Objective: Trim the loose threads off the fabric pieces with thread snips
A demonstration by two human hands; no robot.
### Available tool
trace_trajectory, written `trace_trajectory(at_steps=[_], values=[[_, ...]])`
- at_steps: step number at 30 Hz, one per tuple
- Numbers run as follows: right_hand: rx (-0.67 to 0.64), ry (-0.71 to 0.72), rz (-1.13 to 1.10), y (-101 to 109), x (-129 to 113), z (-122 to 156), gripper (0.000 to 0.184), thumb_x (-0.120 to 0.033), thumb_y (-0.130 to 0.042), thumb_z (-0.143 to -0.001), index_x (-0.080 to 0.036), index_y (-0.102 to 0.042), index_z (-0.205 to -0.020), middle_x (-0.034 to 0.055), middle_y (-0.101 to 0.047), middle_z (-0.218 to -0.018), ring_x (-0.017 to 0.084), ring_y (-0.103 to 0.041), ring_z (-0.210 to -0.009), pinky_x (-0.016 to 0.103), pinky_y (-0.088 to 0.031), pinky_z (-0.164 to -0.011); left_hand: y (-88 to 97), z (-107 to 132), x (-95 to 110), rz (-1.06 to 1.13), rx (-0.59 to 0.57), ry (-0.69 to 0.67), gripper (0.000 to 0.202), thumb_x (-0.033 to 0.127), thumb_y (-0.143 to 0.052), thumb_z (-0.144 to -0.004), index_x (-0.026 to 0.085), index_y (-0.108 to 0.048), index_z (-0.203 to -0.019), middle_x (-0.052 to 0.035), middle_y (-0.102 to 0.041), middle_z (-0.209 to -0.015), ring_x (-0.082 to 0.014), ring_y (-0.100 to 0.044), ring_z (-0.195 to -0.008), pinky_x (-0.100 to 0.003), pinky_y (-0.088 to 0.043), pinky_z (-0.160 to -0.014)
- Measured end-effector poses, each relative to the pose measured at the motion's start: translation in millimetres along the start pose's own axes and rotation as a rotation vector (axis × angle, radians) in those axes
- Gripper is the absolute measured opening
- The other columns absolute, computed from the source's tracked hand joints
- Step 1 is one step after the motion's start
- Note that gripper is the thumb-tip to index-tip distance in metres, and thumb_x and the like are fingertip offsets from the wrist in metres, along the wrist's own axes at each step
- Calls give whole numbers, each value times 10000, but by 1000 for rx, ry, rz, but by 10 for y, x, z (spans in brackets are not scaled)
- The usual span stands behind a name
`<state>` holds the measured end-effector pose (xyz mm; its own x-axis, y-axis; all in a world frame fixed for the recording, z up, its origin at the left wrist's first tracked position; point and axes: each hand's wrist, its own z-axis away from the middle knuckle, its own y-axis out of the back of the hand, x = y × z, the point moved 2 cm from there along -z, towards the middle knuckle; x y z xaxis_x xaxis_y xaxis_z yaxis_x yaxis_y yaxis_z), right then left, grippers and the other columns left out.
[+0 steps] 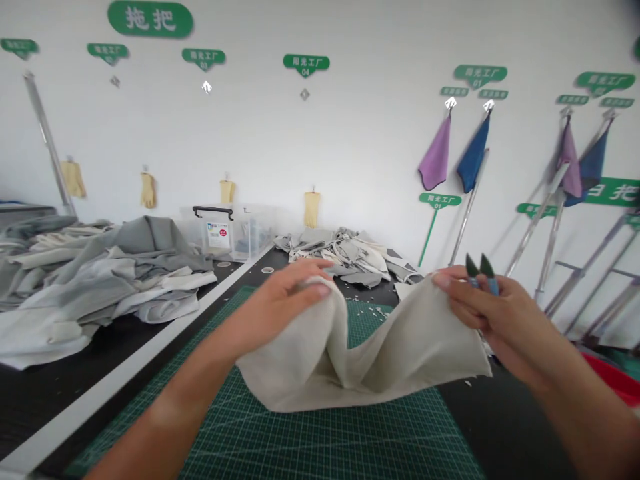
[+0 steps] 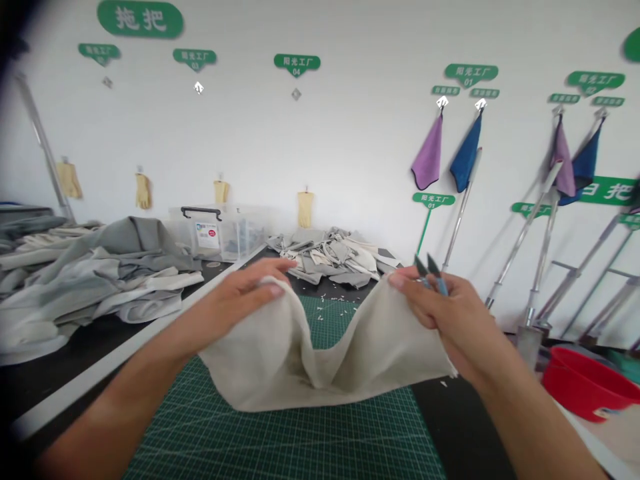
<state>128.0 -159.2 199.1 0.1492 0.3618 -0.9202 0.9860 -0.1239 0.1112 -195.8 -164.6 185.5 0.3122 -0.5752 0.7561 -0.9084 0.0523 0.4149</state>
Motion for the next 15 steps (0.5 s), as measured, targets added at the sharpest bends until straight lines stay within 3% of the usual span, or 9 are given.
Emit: trace_trajectory(at_steps=[2,4,7,9,12,15], values=[[-81,-25,37,-211,6,107,394,-484,-846,-744,-162,-738,-943,-74,-294,-522,70,-240,-481,232,-159,-454,-338,4,106,32,-164,-104,163,444,-657,-907,351,-763,-989,15,-544,-1471,-240,-469,-1383,-420,-385,-1140],[-168,-43,36,-357,29,177,397,-499,-849,-730,-168,-740,-921,-68,-309,-513,72,-240,-480,233,-159,-453,-624,6,147,121,-276,-161,157,417,-668,-908,331,-766,-995,-3,-546,-1472,-218,-469,-1384,-395,-362,-1161],[-255,-97,39,-475,89,238,393,-510,-837,-739,-174,-746,-921,-53,-360,-520,69,-246,-476,232,-162,-448,-947,6,114,282,-377,-191,214,387,-613,-948,278,-766,-1050,-43,-693,-1255,-204,-621,-1172,-361,-444,-1066],[-256,-137,43,-508,123,261,406,-523,-830,-740,-181,-753,-946,-51,-368,-517,67,-240,-470,230,-154,-446,-1074,-7,38,326,-376,-151,247,389,-595,-954,252,-770,-1061,-39,-744,-1094,-200,-665,-1026,-346,-489,-965],[-190,-157,29,-500,140,275,438,-540,-828,-732,-187,-759,-983,-67,-296,-496,66,-208,-465,232,-123,-445,-1072,-78,-143,354,-282,9,270,449,-646,-909,224,-781,-969,-45,-755,-959,-199,-676,-881,-316,-506,-790],[-103,-144,1,-408,153,264,428,-537,-815,-748,-188,-758,-990,-79,-230,-500,67,-170,-469,244,-94,-450,-779,-245,-357,437,-122,186,359,532,-691,-849,194,-760,-950,-83,-753,-965,-219,-685,-831,-316,-504,-700]])
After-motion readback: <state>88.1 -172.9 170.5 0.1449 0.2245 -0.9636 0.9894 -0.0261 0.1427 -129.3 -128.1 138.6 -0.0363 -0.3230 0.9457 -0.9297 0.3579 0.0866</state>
